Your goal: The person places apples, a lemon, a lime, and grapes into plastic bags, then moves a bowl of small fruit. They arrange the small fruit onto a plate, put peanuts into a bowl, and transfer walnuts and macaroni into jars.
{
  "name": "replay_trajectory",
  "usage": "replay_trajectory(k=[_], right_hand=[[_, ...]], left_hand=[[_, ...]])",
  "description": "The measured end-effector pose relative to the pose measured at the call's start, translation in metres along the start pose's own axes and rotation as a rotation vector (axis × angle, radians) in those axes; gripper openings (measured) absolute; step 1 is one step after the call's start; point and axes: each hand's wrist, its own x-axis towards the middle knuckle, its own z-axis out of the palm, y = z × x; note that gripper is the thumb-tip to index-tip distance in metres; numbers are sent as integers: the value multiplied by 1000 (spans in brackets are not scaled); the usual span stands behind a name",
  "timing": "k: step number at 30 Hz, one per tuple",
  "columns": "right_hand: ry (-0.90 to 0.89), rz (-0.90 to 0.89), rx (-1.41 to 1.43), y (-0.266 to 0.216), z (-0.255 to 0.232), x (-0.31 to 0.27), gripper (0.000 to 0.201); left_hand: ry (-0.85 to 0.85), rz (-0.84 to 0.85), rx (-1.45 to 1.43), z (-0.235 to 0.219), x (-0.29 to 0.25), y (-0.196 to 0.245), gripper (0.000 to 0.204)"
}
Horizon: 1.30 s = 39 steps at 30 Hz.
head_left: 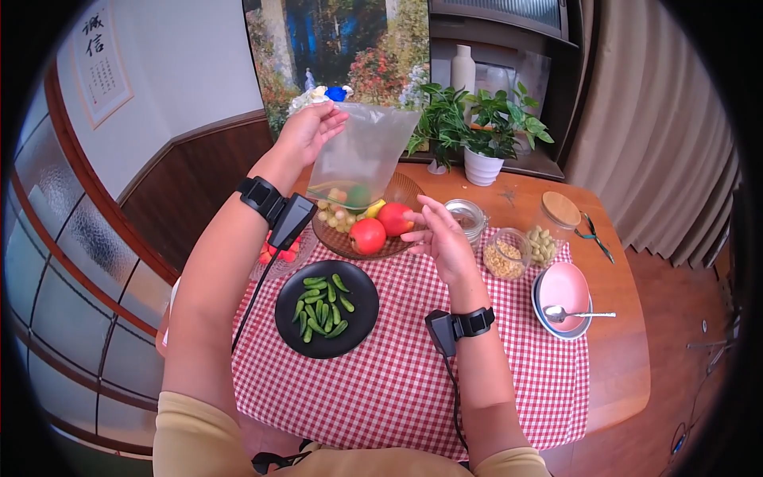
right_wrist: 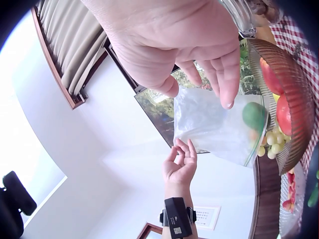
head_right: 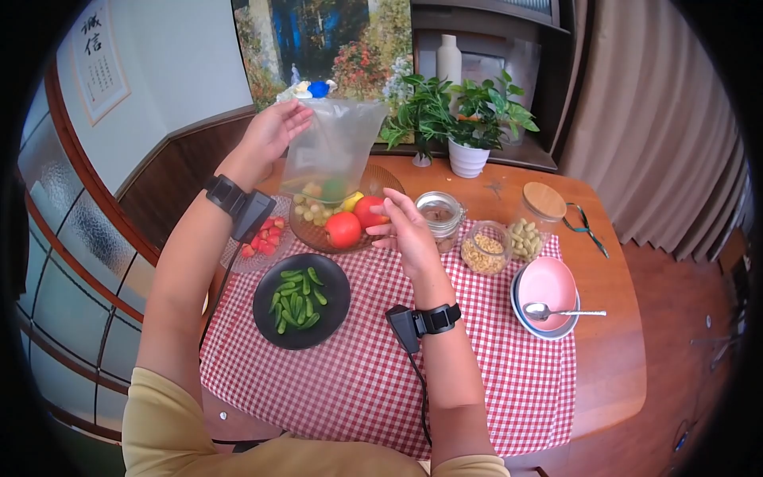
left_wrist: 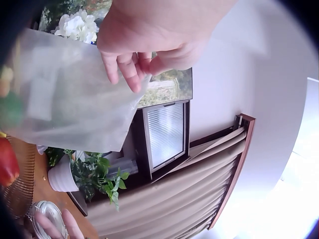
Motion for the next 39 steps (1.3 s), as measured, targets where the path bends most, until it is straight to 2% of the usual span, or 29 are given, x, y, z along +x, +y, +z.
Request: replay_trajectory(k=[7, 9, 10, 11, 12, 13, 15, 16, 17, 18, 19, 20, 21, 23, 24, 25, 27, 30, 32, 34, 36, 37, 39], right_hand=[[22, -7, -29, 2, -1, 2, 44], [20, 66, 38, 2, -7, 5, 51], [23, 64, 39, 0, -10, 5, 51], [2, 85, 98, -1, -12, 4, 59], [-19, 108, 157, -2, -15, 4, 68], [-18, 108, 158, -4, -17, 4, 68], [18, 233, 98, -4, -18, 6, 77], [59, 268, 90, -2, -16, 7, 62], [58, 272, 91, 5, -19, 9, 62], [40, 240, -76, 16, -25, 12, 52], [19, 205, -242, 19, -23, 12, 44], [70, 242, -290, 19, -20, 11, 32], [65, 244, -292, 21, -17, 11, 32], [114, 219, -460, 25, -13, 9, 27], [112, 219, -462, 27, -14, 9, 27], [104, 231, -521, 27, -16, 9, 24], [98, 240, -584, 27, -17, 11, 22], [116, 289, -661, 22, -15, 9, 31], [138, 299, -635, 22, -16, 10, 46], [152, 305, -617, 23, -16, 10, 49], [167, 310, -594, 22, -16, 10, 52], [178, 310, -592, 19, -15, 9, 52], [189, 313, -587, 25, -23, 13, 52]], left_hand=[[-138, 117, -106, -6, -21, 5, 10], [-191, 121, -107, -15, -35, 1, 10], [-287, 127, -49, -21, -48, -2, 10], [-384, 134, 10, -26, -61, -7, 10], [-407, 103, 64, -29, -78, -11, 9], [-427, 72, 118, -34, -96, -16, 9], [-599, -28, 354, -57, -124, -29, 11], [-700, -97, 515, -65, -136, -33, 13], [-799, -168, 675, -71, -145, -36, 16], [-794, -171, 674, -77, -153, -39, 16], [-874, -260, 806, -82, -159, -42, 22], [-951, -349, 938, -87, -163, -44, 27], [-945, -350, 937, -91, -165, -46, 27], [-861, -524, 758, -98, -166, -52, 33], [-792, -552, 699, -97, -166, -55, 37], [-790, -549, 698, -96, -169, -61, 37], [-594, -603, 693, -94, -175, -74, 38], [-513, -590, 642, -97, -179, -97, 32], [-530, -563, 643, -101, -182, -104, 30], [-546, -537, 647, -104, -187, -107, 28], [-675, -305, 744, -104, -195, -104, 34], [-673, -306, 744, -102, -197, -98, 34], [-769, -250, 1005, -96, -201, -82, 39]])
